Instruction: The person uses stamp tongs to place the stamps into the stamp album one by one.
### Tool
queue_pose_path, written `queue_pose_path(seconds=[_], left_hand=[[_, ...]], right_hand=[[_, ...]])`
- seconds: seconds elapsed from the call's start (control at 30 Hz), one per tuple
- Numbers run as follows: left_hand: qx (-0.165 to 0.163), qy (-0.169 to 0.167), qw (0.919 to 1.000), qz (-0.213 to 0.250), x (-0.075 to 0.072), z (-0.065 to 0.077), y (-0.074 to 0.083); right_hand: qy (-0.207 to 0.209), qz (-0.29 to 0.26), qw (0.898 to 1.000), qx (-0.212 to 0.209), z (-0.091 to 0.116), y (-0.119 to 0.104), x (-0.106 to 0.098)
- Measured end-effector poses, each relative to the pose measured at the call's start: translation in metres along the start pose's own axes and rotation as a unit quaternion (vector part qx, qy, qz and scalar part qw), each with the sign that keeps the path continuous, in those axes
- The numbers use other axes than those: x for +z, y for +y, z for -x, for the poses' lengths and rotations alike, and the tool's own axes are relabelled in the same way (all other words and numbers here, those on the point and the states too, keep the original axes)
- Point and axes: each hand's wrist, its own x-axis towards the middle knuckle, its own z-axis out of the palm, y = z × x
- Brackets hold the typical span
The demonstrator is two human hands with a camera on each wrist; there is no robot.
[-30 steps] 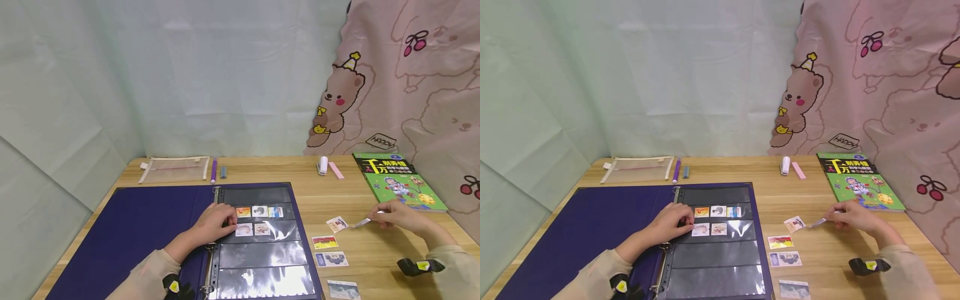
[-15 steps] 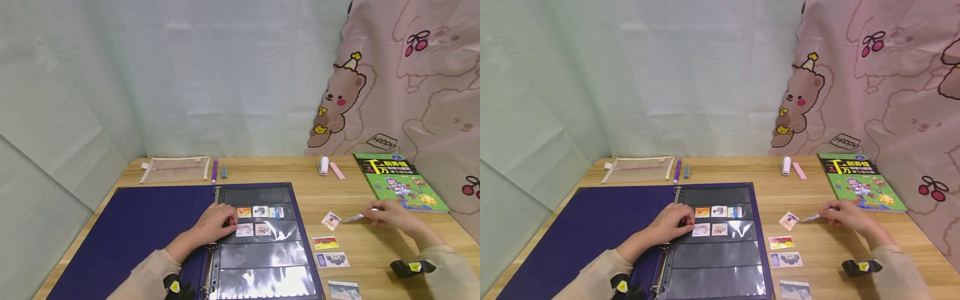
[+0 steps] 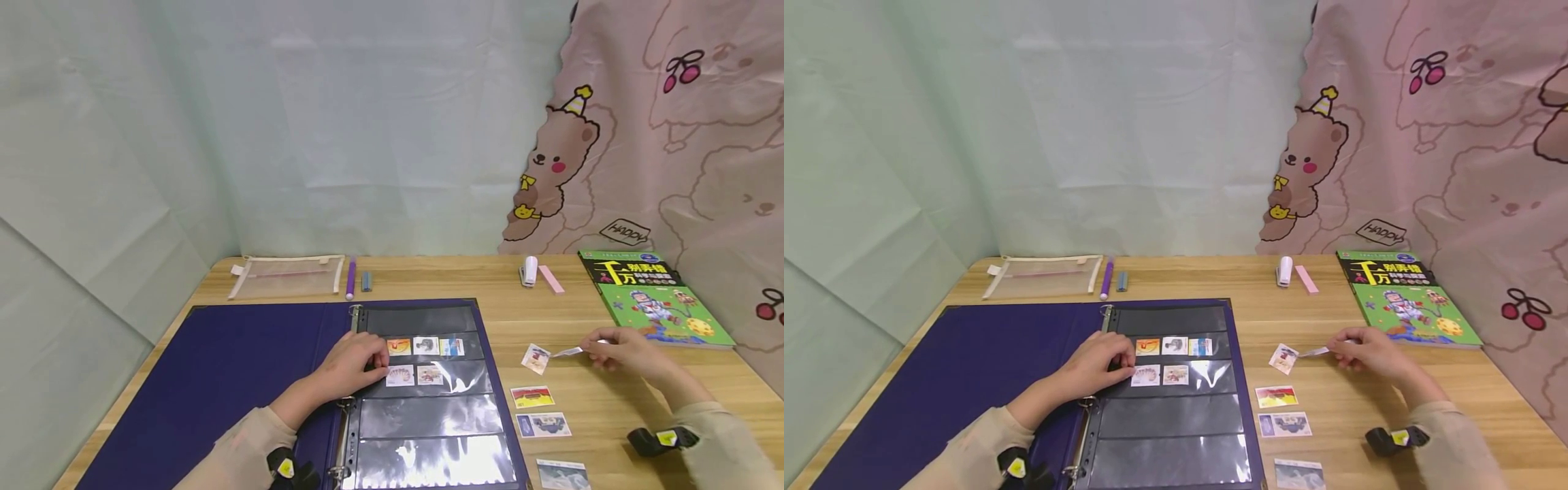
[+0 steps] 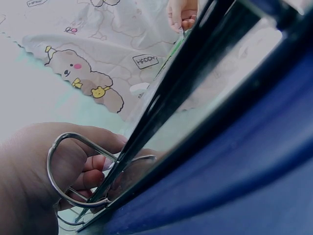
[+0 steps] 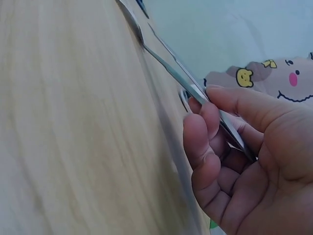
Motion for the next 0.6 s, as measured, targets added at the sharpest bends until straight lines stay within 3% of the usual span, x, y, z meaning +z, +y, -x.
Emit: queue_pose_path(seconds=[0.33, 0.6], left_hand=[[-0.002, 0.001, 1.0, -0.001, -0.0001, 0.0001, 0.0009], [-0.002, 0.001, 1.0, -0.002, -0.001, -0.0001, 0.0014]], right_hand=[[-0.019, -0.041, 0.999, -0.017, -0.0041, -0.0004, 0.0043], [-0.03, -0.045, 0.999, 0.002, -0.0077, 0.0005, 0.0047]])
